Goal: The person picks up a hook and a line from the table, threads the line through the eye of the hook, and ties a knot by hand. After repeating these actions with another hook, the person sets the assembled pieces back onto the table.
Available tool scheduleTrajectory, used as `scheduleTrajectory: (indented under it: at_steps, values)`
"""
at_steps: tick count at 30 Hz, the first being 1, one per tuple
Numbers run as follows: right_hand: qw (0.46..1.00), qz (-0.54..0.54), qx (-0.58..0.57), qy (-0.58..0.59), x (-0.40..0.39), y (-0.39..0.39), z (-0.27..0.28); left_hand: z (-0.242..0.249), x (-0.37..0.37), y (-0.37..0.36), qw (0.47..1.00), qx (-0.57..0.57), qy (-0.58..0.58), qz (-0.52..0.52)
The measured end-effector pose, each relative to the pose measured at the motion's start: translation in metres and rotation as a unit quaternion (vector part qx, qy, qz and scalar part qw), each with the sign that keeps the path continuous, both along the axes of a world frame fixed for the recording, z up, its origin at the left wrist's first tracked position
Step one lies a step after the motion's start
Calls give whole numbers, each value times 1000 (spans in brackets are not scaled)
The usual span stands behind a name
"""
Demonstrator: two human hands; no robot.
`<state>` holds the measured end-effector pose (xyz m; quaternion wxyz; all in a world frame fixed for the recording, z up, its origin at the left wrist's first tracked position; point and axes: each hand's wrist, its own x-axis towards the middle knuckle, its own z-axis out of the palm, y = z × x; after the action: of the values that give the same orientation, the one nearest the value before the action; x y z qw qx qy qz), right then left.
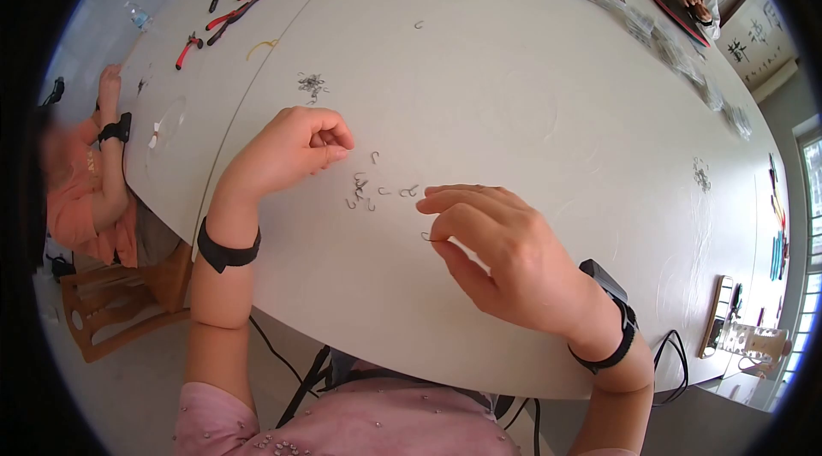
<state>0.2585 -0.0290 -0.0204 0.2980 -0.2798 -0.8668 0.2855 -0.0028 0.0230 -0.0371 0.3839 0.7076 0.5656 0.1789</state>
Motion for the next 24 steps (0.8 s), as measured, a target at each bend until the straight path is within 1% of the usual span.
scheduleTrajectory:
  at_steps: [1,3,5,7,9,12,14,16,17,19,24]
  values:
    - [997,23,53,-41,-7,2,-13,0,0,0,1000,13,20,10]
    - [996,33,55,-64,-11,4,-31,-6,-3,2,1000,22,14,9]
    - [982,-5,117,-149,-9,5,-39,-7,-4,2,999,30,6,10]
    - [981,-16,117,-152,-4,6,-33,-4,-3,2,999,34,12,10]
    - [988,-26,52,-140,1,8,-25,-5,-5,2,999,30,8,17]
    - [983,-42,32,-176,5,8,-16,-5,-5,3,999,30,9,19]
    - [982,-45,38,-179,8,9,-14,-6,-4,3,999,33,14,16]
    - [981,-49,44,-182,10,9,-13,-7,-2,2,997,46,35,-57]
    - [980,-54,42,-188,11,8,-13,-6,-1,1,997,46,35,-58]
    - [978,-59,38,-194,12,8,-12,-4,2,-3,987,58,75,-131]
    - [976,-55,43,-206,10,7,-11,-8,6,-8,979,65,72,-180]
